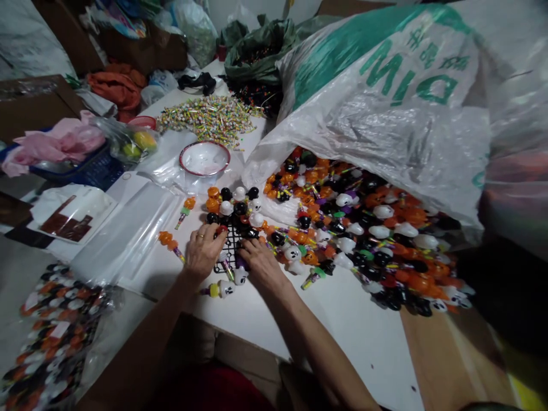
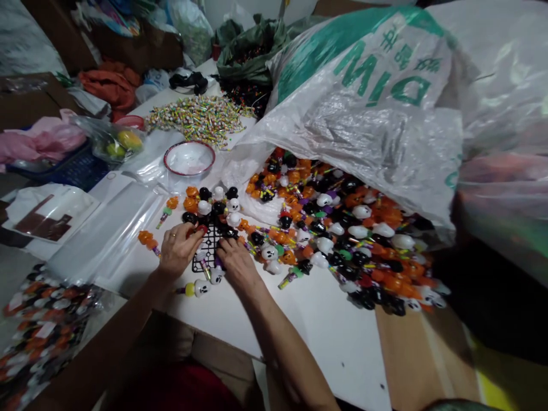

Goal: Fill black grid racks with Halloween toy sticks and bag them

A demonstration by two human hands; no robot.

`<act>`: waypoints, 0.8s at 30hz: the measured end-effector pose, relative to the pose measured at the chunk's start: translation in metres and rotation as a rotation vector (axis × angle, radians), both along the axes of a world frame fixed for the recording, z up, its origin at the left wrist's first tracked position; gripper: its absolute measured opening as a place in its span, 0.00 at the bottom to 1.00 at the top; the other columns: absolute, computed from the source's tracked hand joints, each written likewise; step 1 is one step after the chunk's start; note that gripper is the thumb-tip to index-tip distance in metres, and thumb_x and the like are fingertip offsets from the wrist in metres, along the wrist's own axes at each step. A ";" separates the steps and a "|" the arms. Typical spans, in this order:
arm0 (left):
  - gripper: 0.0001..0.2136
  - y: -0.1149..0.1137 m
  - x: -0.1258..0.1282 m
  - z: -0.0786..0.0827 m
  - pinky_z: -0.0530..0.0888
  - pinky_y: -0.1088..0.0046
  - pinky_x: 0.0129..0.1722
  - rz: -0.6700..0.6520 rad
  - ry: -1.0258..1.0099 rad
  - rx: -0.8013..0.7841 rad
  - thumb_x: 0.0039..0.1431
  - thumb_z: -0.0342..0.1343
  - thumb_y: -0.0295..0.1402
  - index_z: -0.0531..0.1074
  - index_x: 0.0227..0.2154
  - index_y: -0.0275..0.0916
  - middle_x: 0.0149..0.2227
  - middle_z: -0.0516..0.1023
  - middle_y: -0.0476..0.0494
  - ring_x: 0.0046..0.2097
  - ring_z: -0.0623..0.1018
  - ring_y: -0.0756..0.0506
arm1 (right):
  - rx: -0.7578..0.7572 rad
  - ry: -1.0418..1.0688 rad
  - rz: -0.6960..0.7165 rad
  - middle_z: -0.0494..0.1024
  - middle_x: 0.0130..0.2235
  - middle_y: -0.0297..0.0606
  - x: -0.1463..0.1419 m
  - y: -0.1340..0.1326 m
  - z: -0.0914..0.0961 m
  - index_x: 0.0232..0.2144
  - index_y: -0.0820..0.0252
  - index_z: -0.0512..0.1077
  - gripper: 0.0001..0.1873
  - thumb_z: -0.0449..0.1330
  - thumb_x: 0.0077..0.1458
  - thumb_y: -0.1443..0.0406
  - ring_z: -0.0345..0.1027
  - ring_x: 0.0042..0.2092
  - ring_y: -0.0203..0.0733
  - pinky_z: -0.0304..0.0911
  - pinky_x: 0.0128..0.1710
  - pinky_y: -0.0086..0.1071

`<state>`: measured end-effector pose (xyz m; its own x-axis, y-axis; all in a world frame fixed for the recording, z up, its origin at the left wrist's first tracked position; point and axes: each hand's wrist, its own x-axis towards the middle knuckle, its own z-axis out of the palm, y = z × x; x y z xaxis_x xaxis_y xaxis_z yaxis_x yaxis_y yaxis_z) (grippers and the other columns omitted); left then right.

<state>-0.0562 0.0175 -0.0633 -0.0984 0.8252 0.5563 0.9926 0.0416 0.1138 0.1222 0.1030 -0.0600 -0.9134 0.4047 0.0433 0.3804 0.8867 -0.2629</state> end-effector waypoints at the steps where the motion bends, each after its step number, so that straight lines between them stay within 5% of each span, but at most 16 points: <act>1: 0.10 0.002 -0.001 0.005 0.70 0.55 0.55 0.006 0.018 -0.002 0.66 0.54 0.32 0.78 0.45 0.44 0.51 0.77 0.36 0.53 0.74 0.39 | -0.039 0.027 -0.007 0.76 0.48 0.45 0.005 0.003 -0.001 0.43 0.59 0.75 0.14 0.56 0.58 0.74 0.65 0.48 0.46 0.61 0.48 0.37; 5: 0.09 0.021 -0.017 0.024 0.62 0.46 0.63 -0.087 -0.048 -0.018 0.66 0.54 0.35 0.78 0.42 0.42 0.60 0.70 0.38 0.64 0.65 0.35 | -0.252 0.356 -0.182 0.75 0.37 0.40 0.013 0.007 -0.008 0.38 0.61 0.73 0.07 0.55 0.61 0.67 0.66 0.39 0.42 0.63 0.40 0.32; 11: 0.11 0.040 -0.030 0.027 0.68 0.53 0.62 -0.170 -0.135 -0.025 0.67 0.51 0.33 0.75 0.46 0.35 0.54 0.74 0.36 0.63 0.66 0.37 | -0.449 0.755 -0.576 0.77 0.36 0.41 -0.050 0.001 -0.035 0.37 0.62 0.72 0.11 0.53 0.58 0.62 0.68 0.36 0.44 0.65 0.38 0.34; 17: 0.12 0.041 -0.028 0.020 0.68 0.51 0.62 -0.182 -0.159 0.017 0.68 0.49 0.31 0.73 0.48 0.36 0.53 0.75 0.36 0.63 0.66 0.38 | -0.463 0.700 -0.639 0.78 0.37 0.43 -0.074 0.006 -0.057 0.41 0.62 0.73 0.13 0.52 0.57 0.64 0.70 0.38 0.45 0.66 0.41 0.36; 24: 0.12 0.038 -0.028 0.011 0.68 0.54 0.62 -0.183 -0.203 0.144 0.67 0.49 0.30 0.73 0.49 0.38 0.54 0.73 0.35 0.62 0.68 0.39 | -0.228 0.261 -0.562 0.76 0.41 0.48 -0.075 0.006 -0.040 0.42 0.64 0.71 0.13 0.47 0.63 0.70 0.71 0.38 0.43 0.65 0.39 0.32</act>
